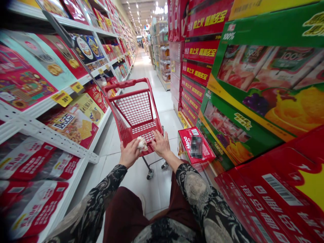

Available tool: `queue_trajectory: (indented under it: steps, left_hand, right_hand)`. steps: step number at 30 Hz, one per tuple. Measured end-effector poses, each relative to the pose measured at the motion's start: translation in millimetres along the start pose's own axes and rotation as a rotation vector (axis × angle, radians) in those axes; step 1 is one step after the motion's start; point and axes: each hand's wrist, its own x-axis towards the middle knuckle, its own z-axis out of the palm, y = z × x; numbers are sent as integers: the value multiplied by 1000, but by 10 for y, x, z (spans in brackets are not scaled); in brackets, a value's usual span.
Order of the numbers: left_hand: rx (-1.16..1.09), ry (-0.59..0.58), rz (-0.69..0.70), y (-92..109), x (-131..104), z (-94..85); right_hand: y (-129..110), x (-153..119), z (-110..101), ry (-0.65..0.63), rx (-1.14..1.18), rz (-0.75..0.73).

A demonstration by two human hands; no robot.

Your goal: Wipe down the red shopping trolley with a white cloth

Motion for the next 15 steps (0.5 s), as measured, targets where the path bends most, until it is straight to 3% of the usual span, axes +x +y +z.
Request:
queue_trajectory:
  steps: [4, 8, 11, 15]
  left_hand:
    - [-49, 31, -69, -37, -58, 76]
    - [-145, 82, -64, -21, -60, 201]
    - [-153, 95, -45, -88, -127, 212]
    - [-151, 29, -30, -150, -201, 165]
  right_hand:
    - [-262, 34, 33, -4, 12, -88]
    - [-498, 49, 139, -134, 101, -261]
    - [-572, 45, 193, -153, 93, -208]
    - [-642, 82, 208, -135, 21, -108]
